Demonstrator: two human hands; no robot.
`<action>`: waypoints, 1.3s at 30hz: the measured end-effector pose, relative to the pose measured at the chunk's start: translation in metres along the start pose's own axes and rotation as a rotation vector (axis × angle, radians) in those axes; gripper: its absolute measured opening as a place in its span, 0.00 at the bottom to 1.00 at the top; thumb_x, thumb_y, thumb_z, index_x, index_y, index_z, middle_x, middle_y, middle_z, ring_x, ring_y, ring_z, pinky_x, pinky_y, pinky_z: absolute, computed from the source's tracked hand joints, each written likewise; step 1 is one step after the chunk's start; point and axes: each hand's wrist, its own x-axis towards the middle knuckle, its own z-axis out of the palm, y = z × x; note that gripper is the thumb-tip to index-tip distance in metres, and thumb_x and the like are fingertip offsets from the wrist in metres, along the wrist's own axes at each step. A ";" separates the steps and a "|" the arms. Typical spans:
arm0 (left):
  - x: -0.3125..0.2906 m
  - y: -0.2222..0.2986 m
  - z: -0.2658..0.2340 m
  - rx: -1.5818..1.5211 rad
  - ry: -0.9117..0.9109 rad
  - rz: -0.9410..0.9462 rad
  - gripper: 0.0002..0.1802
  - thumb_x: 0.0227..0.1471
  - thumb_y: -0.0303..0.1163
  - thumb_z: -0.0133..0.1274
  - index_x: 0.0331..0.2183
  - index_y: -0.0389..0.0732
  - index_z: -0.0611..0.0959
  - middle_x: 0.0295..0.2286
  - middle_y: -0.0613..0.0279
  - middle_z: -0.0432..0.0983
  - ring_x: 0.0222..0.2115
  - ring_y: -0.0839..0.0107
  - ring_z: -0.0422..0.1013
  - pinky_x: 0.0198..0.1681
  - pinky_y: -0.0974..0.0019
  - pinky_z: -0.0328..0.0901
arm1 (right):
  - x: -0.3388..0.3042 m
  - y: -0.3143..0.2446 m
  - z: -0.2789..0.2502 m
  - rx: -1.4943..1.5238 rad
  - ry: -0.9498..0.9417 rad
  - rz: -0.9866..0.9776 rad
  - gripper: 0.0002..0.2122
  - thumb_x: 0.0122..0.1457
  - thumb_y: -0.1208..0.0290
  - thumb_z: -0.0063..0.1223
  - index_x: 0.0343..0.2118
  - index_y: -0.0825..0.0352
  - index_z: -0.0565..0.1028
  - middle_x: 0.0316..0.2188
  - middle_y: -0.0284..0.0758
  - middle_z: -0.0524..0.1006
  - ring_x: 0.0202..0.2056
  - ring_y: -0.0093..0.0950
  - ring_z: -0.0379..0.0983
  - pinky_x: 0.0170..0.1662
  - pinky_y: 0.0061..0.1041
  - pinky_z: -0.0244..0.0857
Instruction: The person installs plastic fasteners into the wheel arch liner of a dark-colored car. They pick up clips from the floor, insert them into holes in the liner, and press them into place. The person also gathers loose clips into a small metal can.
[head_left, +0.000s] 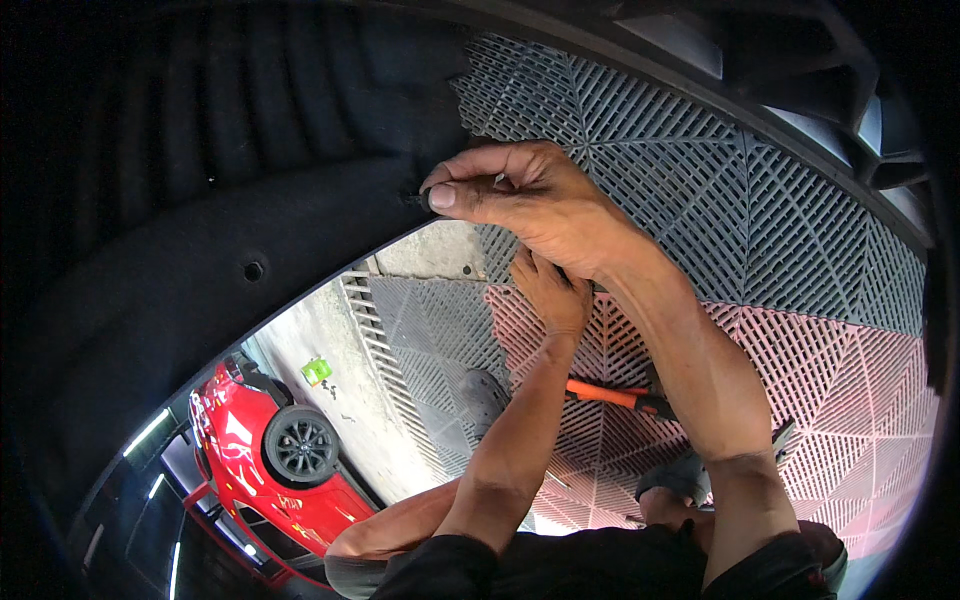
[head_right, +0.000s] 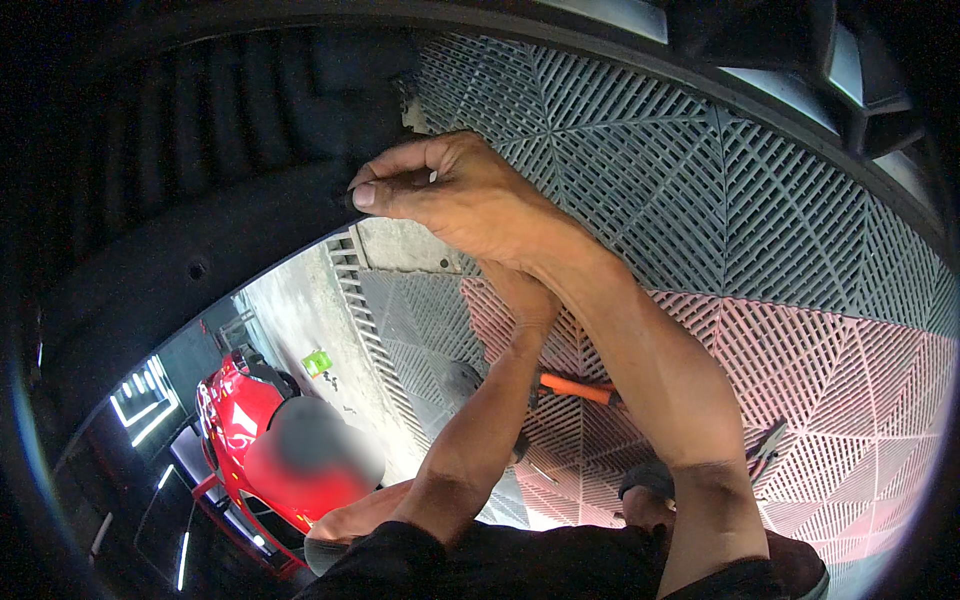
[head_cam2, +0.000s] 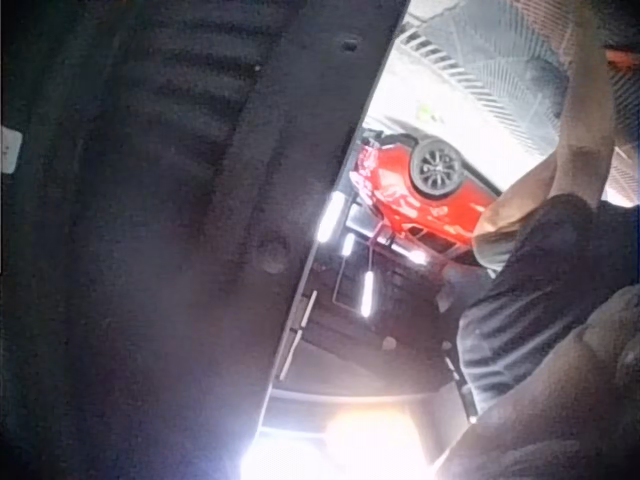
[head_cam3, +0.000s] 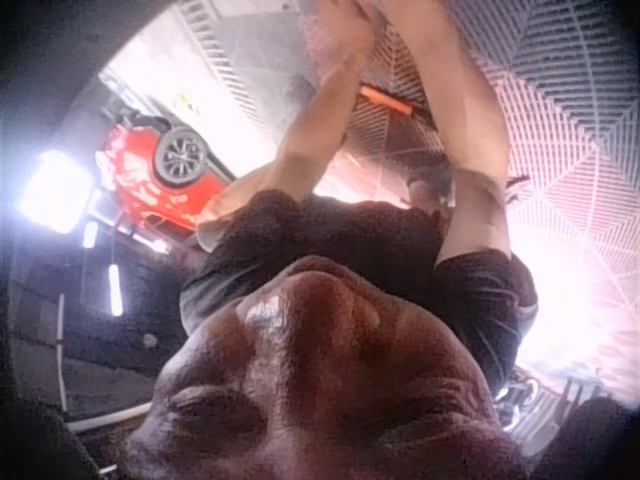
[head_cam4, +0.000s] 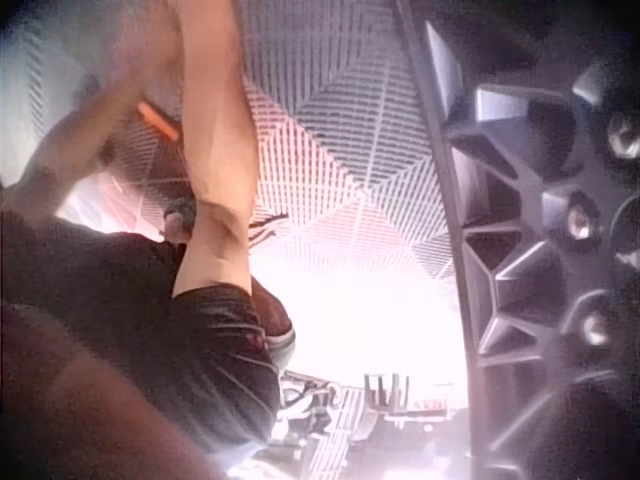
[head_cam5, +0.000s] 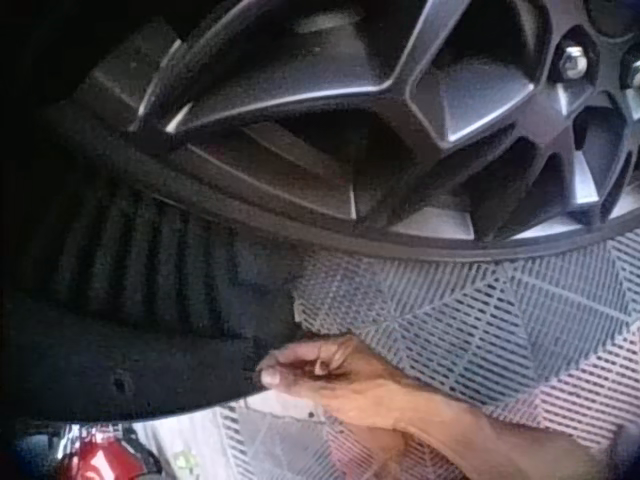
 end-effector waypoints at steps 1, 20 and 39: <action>0.000 0.000 -0.001 -0.010 0.013 0.011 0.32 0.69 0.49 0.46 0.61 0.34 0.70 0.57 0.36 0.65 0.52 0.39 0.62 0.58 0.41 0.57 | 0.000 -0.001 0.000 0.025 0.012 0.010 0.14 0.62 0.64 0.69 0.46 0.67 0.85 0.39 0.37 0.87 0.42 0.25 0.84 0.52 0.25 0.75; -0.003 -0.005 -0.001 0.005 -0.017 -0.022 0.24 0.68 0.41 0.48 0.59 0.37 0.73 0.55 0.40 0.67 0.51 0.42 0.64 0.57 0.43 0.58 | 0.005 -0.028 0.000 -0.033 0.046 0.235 0.21 0.56 0.57 0.72 0.46 0.69 0.85 0.41 0.40 0.86 0.51 0.31 0.80 0.65 0.31 0.63; -0.004 -0.005 0.000 0.020 -0.031 0.007 0.27 0.69 0.43 0.47 0.60 0.34 0.70 0.57 0.39 0.65 0.52 0.40 0.63 0.57 0.43 0.58 | 0.002 -0.016 -0.007 -0.058 -0.014 0.121 0.15 0.60 0.61 0.67 0.45 0.66 0.86 0.39 0.37 0.86 0.44 0.29 0.81 0.53 0.28 0.72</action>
